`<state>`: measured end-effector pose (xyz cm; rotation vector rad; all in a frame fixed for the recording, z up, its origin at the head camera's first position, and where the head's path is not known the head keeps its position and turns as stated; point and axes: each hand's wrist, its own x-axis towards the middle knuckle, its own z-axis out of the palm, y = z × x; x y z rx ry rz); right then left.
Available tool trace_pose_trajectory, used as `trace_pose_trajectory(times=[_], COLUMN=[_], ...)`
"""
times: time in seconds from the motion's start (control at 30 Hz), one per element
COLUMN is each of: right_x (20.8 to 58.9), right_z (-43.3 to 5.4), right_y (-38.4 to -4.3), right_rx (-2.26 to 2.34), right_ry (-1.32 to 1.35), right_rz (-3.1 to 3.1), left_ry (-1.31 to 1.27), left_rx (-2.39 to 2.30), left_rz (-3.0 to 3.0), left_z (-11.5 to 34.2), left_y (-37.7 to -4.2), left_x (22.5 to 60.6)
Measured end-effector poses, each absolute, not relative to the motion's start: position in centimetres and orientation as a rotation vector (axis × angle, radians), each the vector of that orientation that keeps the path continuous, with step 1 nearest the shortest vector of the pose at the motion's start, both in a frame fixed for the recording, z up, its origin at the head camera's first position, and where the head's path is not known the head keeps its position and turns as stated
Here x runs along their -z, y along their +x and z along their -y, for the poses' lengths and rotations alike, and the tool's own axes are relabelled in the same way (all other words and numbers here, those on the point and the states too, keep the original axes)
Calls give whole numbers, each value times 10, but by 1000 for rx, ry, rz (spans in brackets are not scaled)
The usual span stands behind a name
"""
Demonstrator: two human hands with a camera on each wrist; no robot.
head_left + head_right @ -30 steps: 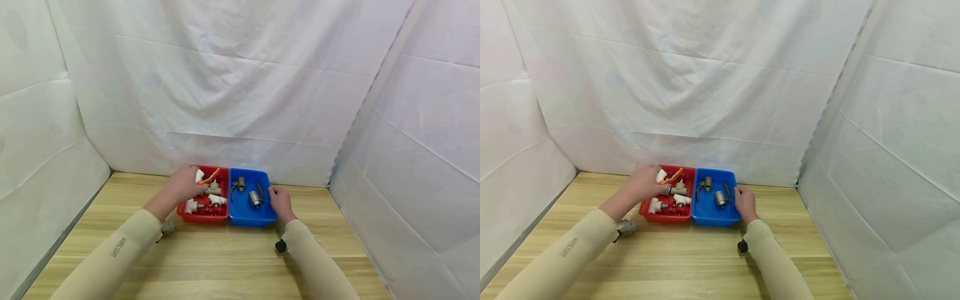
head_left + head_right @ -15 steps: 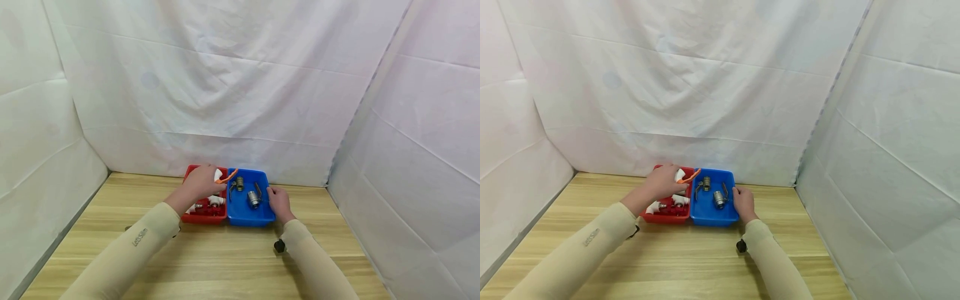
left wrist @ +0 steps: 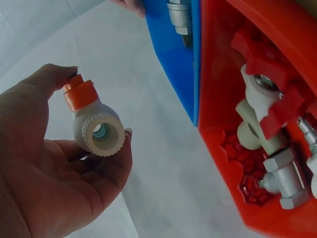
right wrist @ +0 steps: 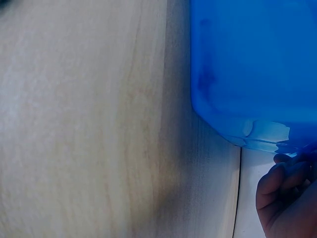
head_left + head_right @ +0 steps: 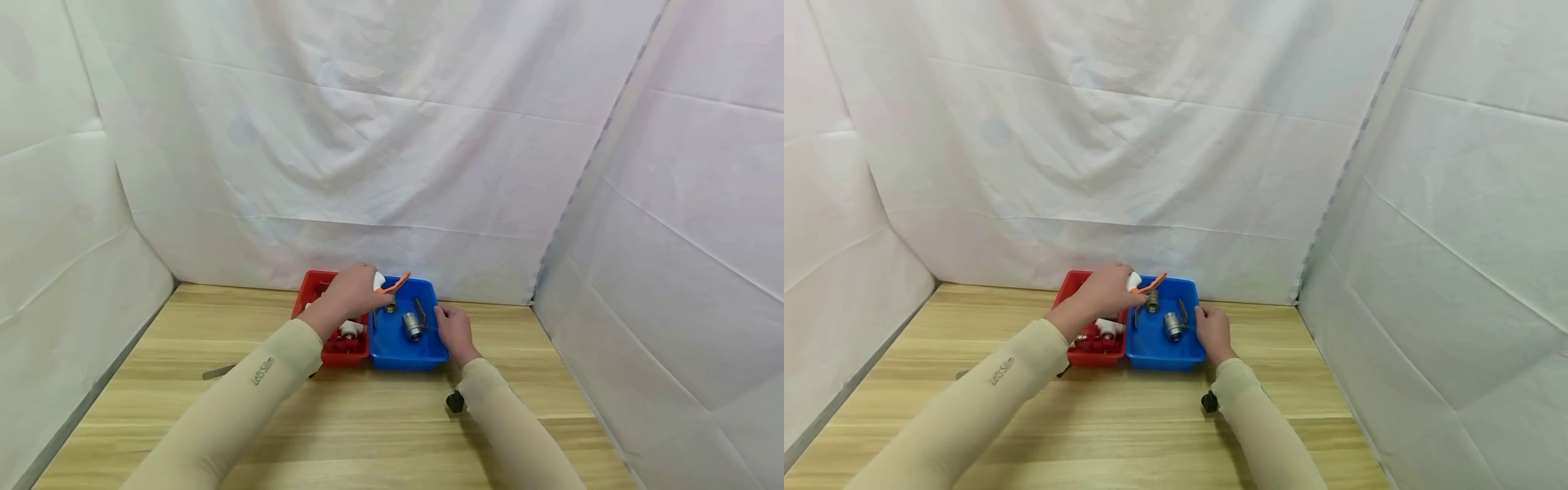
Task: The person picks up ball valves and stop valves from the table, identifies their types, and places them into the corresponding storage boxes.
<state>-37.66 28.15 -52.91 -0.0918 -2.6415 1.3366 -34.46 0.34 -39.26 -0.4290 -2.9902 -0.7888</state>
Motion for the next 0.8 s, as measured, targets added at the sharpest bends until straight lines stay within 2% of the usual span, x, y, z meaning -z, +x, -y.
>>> trace_pose_trajectory(times=[0.8], right_x=[529], right_z=[-282], right_y=[-380], right_rx=[-1305], right_ry=[-101], right_rz=[2668], left_ry=[-424], left_rx=[881], left_rz=[2963], left_z=[-56], left_y=[-370], left_x=[401])
